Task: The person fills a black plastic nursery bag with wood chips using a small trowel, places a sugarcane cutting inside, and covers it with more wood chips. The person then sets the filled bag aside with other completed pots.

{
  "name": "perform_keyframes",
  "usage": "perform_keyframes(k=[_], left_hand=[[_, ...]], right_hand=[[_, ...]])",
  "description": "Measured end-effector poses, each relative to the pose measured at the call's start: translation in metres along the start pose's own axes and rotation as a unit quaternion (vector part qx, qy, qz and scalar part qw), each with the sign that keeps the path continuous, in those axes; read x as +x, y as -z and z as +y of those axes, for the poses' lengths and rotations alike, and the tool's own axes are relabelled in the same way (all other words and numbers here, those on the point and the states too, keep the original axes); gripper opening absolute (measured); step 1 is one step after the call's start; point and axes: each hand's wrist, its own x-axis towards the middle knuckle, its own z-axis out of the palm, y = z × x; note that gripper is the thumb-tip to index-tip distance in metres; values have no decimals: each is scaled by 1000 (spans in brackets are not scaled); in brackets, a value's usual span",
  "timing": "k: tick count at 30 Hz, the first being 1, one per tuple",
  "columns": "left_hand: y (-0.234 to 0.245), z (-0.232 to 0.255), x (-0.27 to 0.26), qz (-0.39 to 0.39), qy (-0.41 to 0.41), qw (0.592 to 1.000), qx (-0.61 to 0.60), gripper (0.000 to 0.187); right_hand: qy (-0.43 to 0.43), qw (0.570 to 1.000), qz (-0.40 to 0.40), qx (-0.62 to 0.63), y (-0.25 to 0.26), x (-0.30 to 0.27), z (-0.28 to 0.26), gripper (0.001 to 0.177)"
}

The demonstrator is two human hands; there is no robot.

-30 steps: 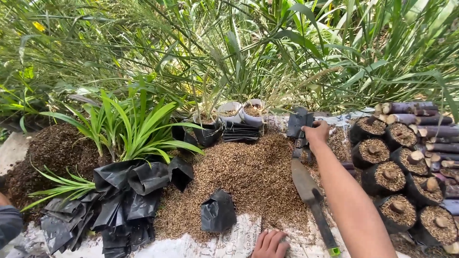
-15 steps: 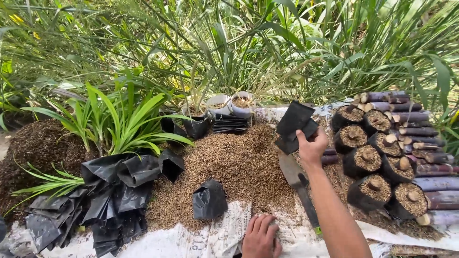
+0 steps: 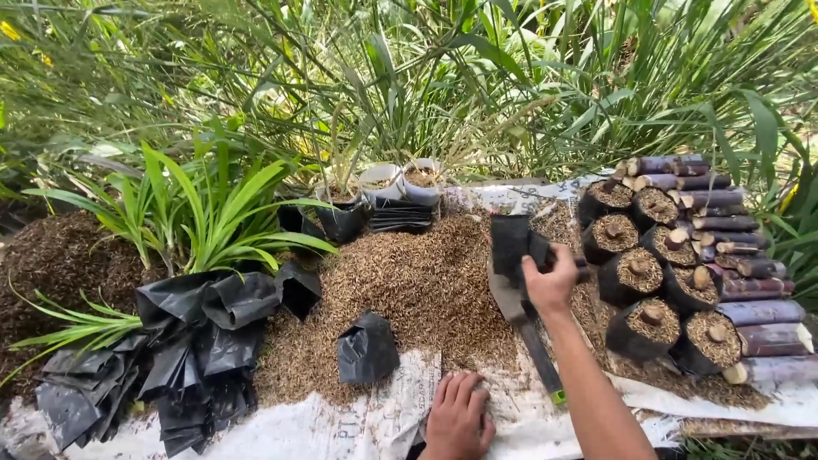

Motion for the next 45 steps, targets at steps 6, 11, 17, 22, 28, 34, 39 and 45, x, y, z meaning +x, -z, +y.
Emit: perform_keyframes(k=[6,11,17,22,28,34,39,45], left_hand=[[-2,-3,0,-50,-3,998,31,40],[-7,0,-8,-24,2,1000,13,33],[-9,-7,2,-36,-1,999,17,34],[-5,-2,-3,-8,-5,1000,-4,31],[-5,0,-5,-17,-4,1000,6,31],[-10,-2,-5,-41,15,999,21,34],[-6,-2,-4,-32,10,999,7,34],[-7,-4,-3,-20,2,1000,7,33]], right_hand=[[7,997,-9,-71,5,12,38,31],[-4,999,30,25,12,6,46,29],[15,999,29,-6,6,26,73,31],[-37,999,-4,12,11,4,43,23],[-43,993,110,0,3,64,17,35],[-123,985,124,6,-13,141,44,30],[-106,983,56,-140,-9,64,-37,78],[-80,922,-111,-361,30,-27,29,51]])
